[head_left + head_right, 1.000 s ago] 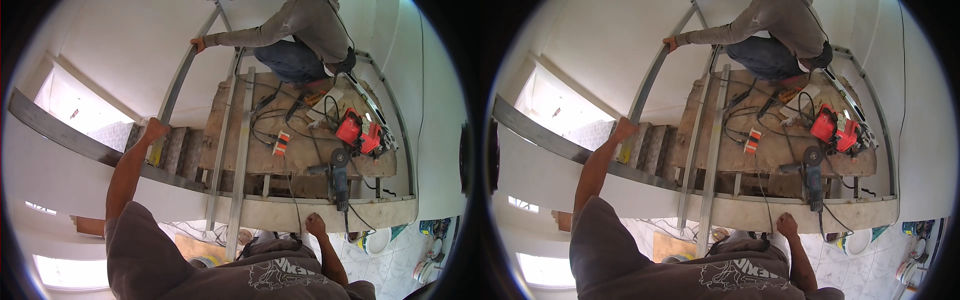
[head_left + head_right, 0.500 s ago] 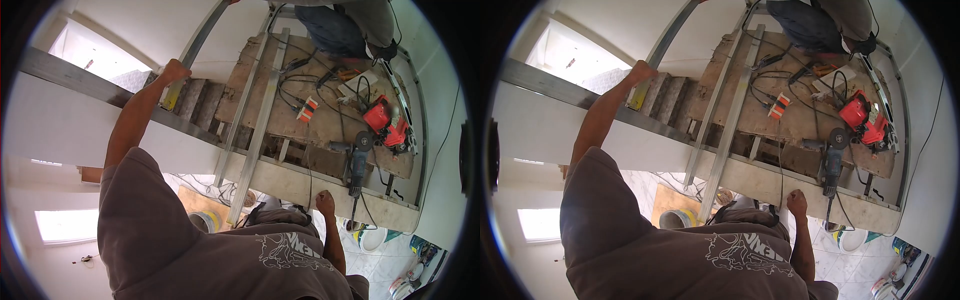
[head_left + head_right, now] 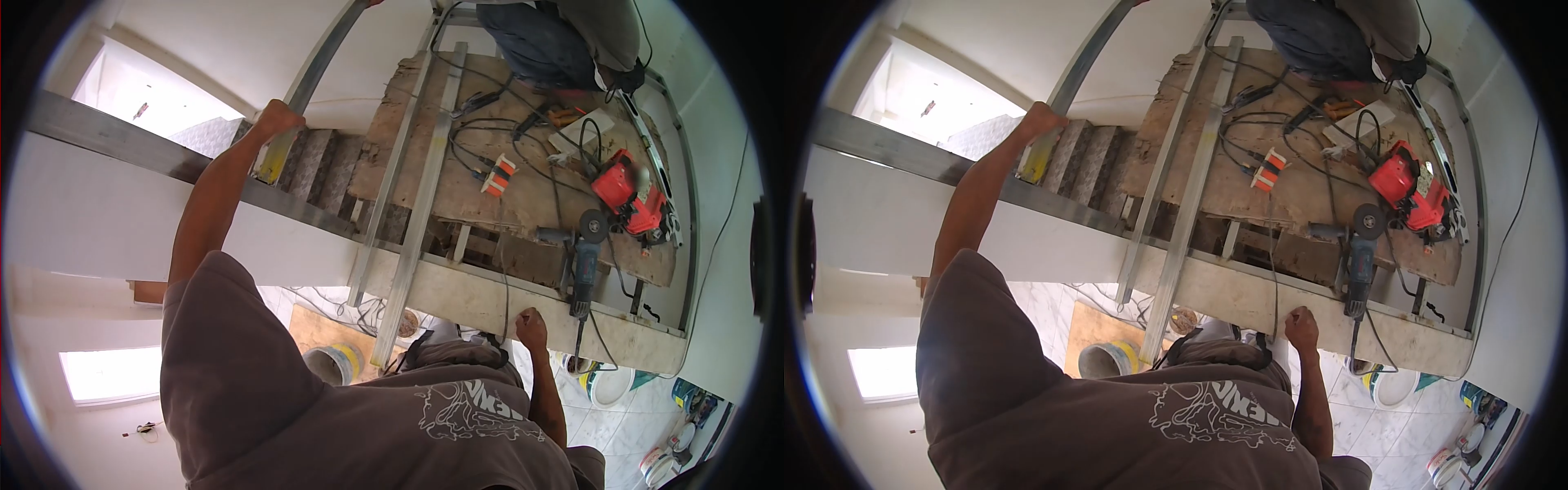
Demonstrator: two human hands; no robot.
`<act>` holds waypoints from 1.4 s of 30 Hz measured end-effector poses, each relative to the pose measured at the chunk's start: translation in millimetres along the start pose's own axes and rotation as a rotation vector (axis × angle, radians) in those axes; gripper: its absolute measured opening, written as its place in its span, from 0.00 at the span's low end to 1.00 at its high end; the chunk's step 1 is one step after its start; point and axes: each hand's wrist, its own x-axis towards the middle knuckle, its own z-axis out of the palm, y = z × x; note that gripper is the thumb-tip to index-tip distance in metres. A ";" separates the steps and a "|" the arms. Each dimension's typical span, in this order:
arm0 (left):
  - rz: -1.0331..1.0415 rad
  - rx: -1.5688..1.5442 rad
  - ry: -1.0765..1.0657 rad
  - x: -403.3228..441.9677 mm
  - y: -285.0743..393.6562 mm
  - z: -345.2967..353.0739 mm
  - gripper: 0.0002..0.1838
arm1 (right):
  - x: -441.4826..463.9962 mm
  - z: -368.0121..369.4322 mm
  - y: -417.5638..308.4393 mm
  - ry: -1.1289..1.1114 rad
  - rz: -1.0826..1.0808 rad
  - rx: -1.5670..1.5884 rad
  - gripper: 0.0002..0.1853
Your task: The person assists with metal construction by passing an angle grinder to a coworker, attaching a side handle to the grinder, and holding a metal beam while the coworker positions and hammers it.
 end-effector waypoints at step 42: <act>0.002 -0.059 -0.079 8.2 -9.1 -0.6 0.15 | 42.8 -10.8 -16.1 0.374 -0.127 -0.152 0.06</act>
